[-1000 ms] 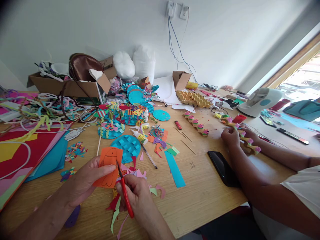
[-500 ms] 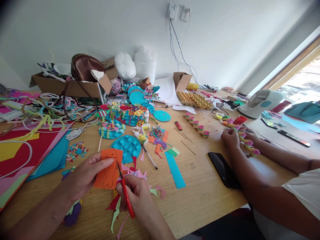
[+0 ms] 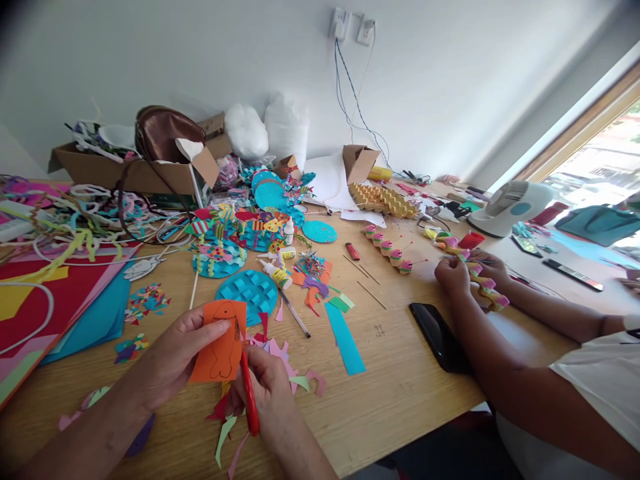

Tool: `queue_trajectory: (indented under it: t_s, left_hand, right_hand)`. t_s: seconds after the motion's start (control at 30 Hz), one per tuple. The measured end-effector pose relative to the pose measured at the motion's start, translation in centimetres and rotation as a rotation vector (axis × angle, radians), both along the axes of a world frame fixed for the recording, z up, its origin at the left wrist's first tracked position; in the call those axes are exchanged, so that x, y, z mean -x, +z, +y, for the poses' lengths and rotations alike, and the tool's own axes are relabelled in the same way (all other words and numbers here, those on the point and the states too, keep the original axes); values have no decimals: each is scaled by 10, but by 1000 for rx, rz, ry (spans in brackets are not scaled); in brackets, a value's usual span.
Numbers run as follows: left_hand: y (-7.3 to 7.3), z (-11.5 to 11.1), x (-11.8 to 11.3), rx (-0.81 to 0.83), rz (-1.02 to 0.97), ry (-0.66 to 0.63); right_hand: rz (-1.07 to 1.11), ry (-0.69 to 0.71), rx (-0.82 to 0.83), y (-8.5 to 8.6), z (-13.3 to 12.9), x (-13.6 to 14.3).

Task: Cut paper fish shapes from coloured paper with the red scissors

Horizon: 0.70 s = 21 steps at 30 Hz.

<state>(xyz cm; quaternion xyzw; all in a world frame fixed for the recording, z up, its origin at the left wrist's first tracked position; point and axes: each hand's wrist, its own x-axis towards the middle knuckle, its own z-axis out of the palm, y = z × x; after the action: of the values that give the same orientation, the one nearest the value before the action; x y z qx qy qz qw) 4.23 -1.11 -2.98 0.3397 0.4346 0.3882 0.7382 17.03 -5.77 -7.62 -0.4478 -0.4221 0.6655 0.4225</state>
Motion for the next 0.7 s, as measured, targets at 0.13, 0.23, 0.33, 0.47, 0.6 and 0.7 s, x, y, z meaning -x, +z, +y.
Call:
queue_trajectory:
  t_s: [0.13,0.23,0.33,0.47,0.6,0.7]
  left_hand:
    - [-2,-2,-1,-20,8,-14]
    - [-2,-3,-1,-30,1,-24]
    - [-1,-3,-3,-26,8,-24]
    - [-1,-4,-4,-23,9,-7]
    - [-3,-4,-3,-19,0,-15]
    - [-4,-4,-2,-22,-4,-15]
  right_hand:
    - [-11,-13,1,2,-2,1]
    - [-6,-20,-10,3,-2,2]
    - [-9,-30,-25,2,-2,2]
    - [-14,-47,-7,0,-2,2]
    - [37,-63,-8,-1,-1,3]
    - [58,-65,-15,-1,-2,3]
